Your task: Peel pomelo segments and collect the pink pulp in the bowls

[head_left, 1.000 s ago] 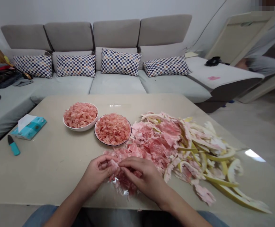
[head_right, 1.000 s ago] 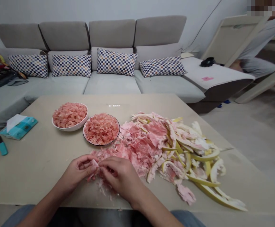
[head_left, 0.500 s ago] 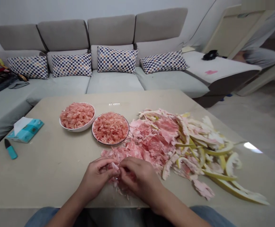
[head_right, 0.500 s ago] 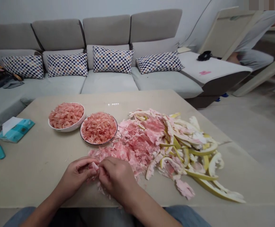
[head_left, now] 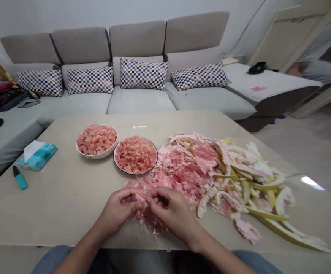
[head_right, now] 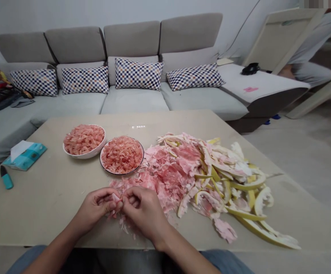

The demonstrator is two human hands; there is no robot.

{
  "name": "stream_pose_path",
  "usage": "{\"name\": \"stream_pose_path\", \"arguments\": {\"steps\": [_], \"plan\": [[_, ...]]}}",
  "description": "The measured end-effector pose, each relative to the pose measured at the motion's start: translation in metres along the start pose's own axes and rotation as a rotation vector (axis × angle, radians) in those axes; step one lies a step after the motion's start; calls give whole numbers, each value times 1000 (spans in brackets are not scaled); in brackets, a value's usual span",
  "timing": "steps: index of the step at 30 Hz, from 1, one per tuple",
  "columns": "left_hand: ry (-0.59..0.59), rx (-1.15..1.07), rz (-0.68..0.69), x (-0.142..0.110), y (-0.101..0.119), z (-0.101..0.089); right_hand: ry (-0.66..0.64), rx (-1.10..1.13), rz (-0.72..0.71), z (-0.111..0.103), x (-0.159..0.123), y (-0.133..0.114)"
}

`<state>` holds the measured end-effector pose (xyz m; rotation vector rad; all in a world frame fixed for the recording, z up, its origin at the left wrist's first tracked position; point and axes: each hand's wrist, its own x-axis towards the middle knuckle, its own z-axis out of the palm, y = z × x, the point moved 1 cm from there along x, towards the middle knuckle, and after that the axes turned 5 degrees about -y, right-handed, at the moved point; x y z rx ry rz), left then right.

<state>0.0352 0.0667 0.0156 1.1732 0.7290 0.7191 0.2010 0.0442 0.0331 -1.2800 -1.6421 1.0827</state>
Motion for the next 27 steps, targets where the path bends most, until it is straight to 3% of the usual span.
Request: {"name": "stream_pose_path", "arguments": {"steps": [2, 5, 8, 14, 17, 22, 24, 27], "plan": [[-11, -8, 9, 0, -1, -1, -16, 68, 80, -1, 1, -1], [-8, -8, 6, -2, -3, -4, -146, 225, 188, -7, 2, -4], [19, -2, -35, -3, -7, -9, -265, 318, 204, -13, 2, -5], [80, -24, -29, -1, -11, -14, -224, 124, 70, -16, 2, -3], [93, -3, -34, 0, -11, -13, -190, -46, -80, -18, 1, -1], [102, 81, -89, 0, -11, -11, -238, -301, -365, -19, -2, 3], [93, 92, -93, 0, -10, -9, -192, -372, -389, -16, -4, 4], [63, 68, -63, -1, -7, -7, -56, -325, -264, -7, -7, 2]]}}
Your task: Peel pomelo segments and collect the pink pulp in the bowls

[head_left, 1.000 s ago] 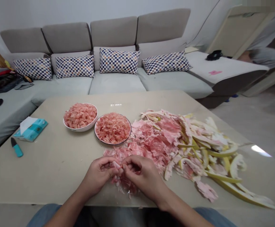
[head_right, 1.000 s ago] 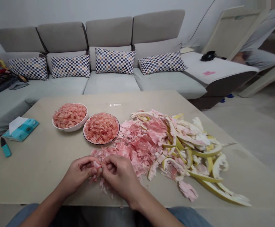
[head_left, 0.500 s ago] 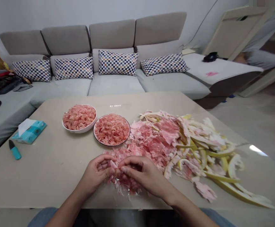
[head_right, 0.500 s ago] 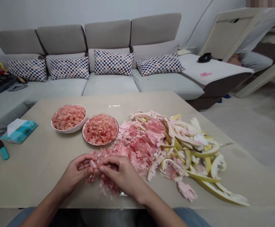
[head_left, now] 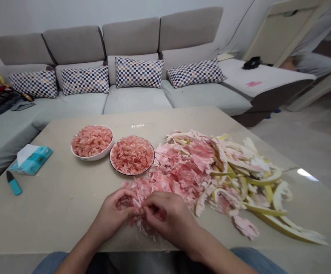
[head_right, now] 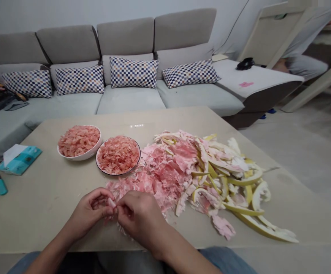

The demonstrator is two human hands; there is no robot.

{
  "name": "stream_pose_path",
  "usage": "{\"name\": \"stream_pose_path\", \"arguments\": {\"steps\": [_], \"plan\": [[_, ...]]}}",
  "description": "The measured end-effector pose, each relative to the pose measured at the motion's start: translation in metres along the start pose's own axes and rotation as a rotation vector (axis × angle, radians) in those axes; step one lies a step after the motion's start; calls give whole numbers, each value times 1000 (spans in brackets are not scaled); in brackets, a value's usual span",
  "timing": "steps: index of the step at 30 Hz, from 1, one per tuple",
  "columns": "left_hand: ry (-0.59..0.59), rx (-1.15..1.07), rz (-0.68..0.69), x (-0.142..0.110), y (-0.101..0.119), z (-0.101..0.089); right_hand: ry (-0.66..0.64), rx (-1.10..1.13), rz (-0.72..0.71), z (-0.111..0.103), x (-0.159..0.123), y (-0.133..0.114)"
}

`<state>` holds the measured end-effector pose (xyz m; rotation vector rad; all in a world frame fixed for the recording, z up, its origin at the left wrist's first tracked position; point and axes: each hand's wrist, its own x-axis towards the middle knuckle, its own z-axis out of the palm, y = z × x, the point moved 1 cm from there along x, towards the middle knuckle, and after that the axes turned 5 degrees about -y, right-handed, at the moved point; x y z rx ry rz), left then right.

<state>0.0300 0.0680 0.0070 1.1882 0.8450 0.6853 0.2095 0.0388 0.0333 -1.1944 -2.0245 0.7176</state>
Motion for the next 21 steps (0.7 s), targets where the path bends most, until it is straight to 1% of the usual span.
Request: {"name": "stream_pose_path", "arguments": {"steps": [3, 6, 7, 9, 10, 12, 16, 19, 21], "plan": [[-11, -1, 27, -3, 3, 3, 70, 186, 254, 8, 0, -6], [3, 57, 72, -6, 6, 5, 67, 452, 507, 11, 3, -9], [10, 67, 90, -6, 6, 5, 53, 533, 568, 11, 4, -9], [17, 38, 102, -6, 6, 4, 12, 646, 634, 8, 6, -8], [18, -1, 100, -6, 5, 2, -8, 672, 641, 6, 7, -7], [11, -82, 99, -4, 4, -1, -37, 674, 608, 1, 9, -6], [-12, -148, 123, -1, 2, -4, -2, 511, 438, -3, 11, -6], [-16, -207, 62, 0, -1, 0, 37, 382, 324, 1, 9, -7], [12, -226, 12, -1, -2, 3, 37, 352, 273, 5, 8, -6]]}}
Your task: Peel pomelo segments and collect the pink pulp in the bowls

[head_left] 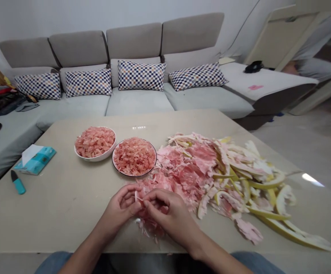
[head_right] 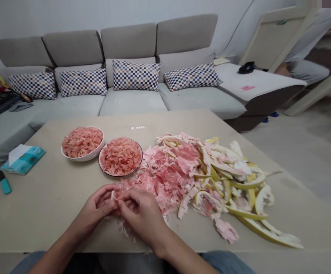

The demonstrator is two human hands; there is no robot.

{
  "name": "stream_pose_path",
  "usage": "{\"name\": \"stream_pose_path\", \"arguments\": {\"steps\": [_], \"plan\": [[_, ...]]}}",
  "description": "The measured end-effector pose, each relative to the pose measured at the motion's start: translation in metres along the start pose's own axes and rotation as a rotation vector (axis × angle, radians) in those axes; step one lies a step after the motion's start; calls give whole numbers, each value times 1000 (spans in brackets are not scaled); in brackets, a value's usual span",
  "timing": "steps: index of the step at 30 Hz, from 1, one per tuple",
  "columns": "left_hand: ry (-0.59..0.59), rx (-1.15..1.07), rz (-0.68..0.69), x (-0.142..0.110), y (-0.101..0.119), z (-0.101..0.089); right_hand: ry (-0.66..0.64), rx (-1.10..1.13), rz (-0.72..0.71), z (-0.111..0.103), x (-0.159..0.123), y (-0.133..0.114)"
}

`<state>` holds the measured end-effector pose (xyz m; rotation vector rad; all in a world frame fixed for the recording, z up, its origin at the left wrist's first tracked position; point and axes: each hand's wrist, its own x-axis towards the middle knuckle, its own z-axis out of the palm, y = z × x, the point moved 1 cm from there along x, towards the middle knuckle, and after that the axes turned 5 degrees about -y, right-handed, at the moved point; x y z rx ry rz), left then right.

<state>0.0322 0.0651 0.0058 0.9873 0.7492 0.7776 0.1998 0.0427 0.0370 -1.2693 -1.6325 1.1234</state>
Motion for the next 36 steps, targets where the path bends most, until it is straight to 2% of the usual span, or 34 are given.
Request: {"name": "stream_pose_path", "arguments": {"steps": [4, 8, 15, 19, 25, 29, 32, 36], "plan": [[51, 7, -53, -4, 3, 4, 75, -8, 31, 0, 0, 4], [86, 35, -30, -5, 8, 3, 158, 29, 127, -5, 3, 5], [113, 22, 8, -3, 5, 4, 174, 175, 191, -5, 6, 6], [151, 43, 23, -3, 5, 4, 122, 269, 209, -8, 8, 12], [115, 90, 30, -3, 7, 2, -31, 212, 128, -17, 11, 9], [70, 59, 69, -2, 7, 5, -103, 192, 117, -10, 8, 5], [66, 50, 56, -2, 6, 7, -40, 106, 83, -4, 7, 6], [135, 61, 16, -1, 4, 5, 88, 39, 1, 0, 6, 12]]}}
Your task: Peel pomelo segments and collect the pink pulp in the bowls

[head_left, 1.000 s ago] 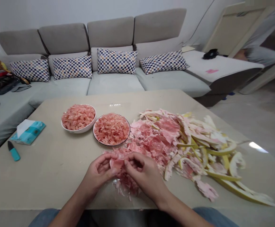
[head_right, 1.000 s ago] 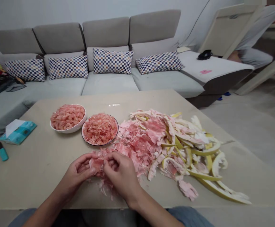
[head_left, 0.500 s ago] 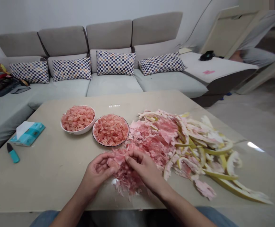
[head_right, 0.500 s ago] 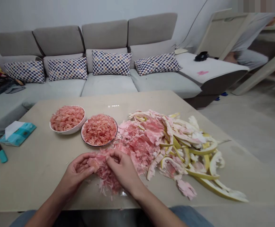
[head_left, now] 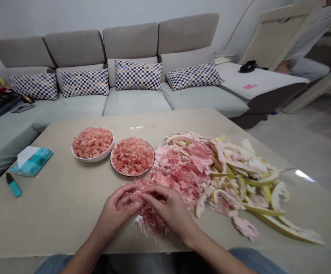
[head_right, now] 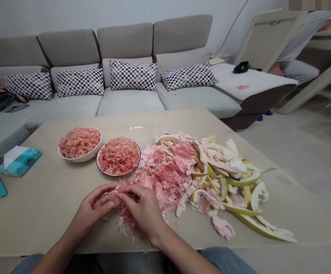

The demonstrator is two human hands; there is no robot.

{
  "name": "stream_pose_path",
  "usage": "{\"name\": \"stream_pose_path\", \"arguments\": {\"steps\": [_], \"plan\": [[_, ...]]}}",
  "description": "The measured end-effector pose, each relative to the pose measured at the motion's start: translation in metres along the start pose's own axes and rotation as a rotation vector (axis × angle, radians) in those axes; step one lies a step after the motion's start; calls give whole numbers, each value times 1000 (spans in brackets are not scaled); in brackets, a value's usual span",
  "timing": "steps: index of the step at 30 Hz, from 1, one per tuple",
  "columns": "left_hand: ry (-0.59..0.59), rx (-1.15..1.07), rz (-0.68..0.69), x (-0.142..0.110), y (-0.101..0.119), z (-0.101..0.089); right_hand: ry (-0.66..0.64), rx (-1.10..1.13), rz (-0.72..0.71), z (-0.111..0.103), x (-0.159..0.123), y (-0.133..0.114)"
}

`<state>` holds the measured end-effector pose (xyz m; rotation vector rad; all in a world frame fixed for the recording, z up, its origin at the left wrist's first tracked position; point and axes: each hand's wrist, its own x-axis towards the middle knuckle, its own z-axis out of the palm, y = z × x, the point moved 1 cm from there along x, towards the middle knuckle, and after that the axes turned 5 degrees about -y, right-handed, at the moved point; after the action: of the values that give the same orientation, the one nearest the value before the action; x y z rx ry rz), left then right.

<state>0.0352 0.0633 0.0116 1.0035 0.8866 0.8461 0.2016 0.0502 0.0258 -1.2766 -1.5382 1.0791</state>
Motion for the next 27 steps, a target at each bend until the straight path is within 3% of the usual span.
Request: {"name": "stream_pose_path", "arguments": {"steps": [8, 12, 15, 21, 27], "plan": [[67, 136, 31, 3, -7, -1, 20, -334, -182, 7, -5, 10], [77, 133, 32, 1, -7, 2, 54, -368, -195, 7, -6, 9], [72, 95, 13, 0, -6, 3, 70, -292, -123, 7, -5, 5], [72, 39, -24, -2, -4, 3, 0, -30, 156, 2, -2, -4], [59, -30, -60, -3, -4, 4, -17, 80, 230, 4, -1, -10]]}}
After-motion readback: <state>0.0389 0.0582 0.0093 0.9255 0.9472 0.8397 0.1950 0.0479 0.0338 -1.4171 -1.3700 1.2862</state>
